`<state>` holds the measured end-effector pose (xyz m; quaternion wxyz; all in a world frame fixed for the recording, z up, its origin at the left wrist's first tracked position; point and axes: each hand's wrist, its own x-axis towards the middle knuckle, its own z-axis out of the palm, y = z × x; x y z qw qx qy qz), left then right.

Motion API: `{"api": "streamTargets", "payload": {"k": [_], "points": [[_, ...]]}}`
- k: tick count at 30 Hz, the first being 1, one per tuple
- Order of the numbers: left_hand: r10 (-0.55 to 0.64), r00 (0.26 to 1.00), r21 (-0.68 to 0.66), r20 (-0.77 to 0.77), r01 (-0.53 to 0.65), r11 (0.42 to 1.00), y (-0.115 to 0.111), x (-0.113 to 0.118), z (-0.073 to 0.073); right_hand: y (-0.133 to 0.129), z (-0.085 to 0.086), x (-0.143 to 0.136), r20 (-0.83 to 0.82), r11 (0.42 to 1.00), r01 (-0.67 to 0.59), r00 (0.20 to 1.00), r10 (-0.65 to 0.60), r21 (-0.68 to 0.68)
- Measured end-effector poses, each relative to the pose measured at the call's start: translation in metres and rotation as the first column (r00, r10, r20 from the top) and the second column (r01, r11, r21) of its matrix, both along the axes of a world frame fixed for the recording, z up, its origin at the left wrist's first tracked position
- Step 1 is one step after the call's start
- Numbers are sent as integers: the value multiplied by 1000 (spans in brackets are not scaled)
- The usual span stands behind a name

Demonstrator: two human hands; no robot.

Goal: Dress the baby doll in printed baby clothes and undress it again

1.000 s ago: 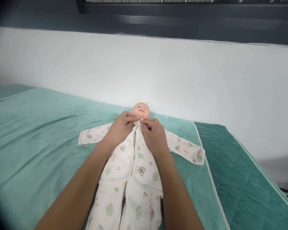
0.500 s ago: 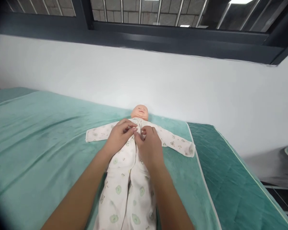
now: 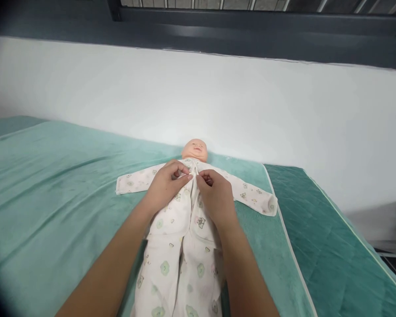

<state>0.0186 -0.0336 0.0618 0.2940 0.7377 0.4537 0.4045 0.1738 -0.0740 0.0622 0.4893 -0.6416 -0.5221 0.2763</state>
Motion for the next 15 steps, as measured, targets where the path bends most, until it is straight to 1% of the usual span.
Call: {"api": "streamTargets", "payload": {"k": [3,6,10,13,15], "points": [[22,1000,4,-10,-22,1000,-3,4,4,1,0,3,-141,999,-38,989,40,19],[36,999,-14,6,-35,999,-5,7,6,1,-5,3,-262,997,-61,962,73,55],[-3,999,-38,49,5,999,-4,8,6,1,-9,0,-307,997,-44,950,61,63],[-21,998,-32,66,23,999,-2,8,4,1,-6,-1,-318,997,-54,946,67,49],[-11,998,-30,69,13,999,-1,9,2,0,-4,-2,-319,997,-72,945,79,32]]}}
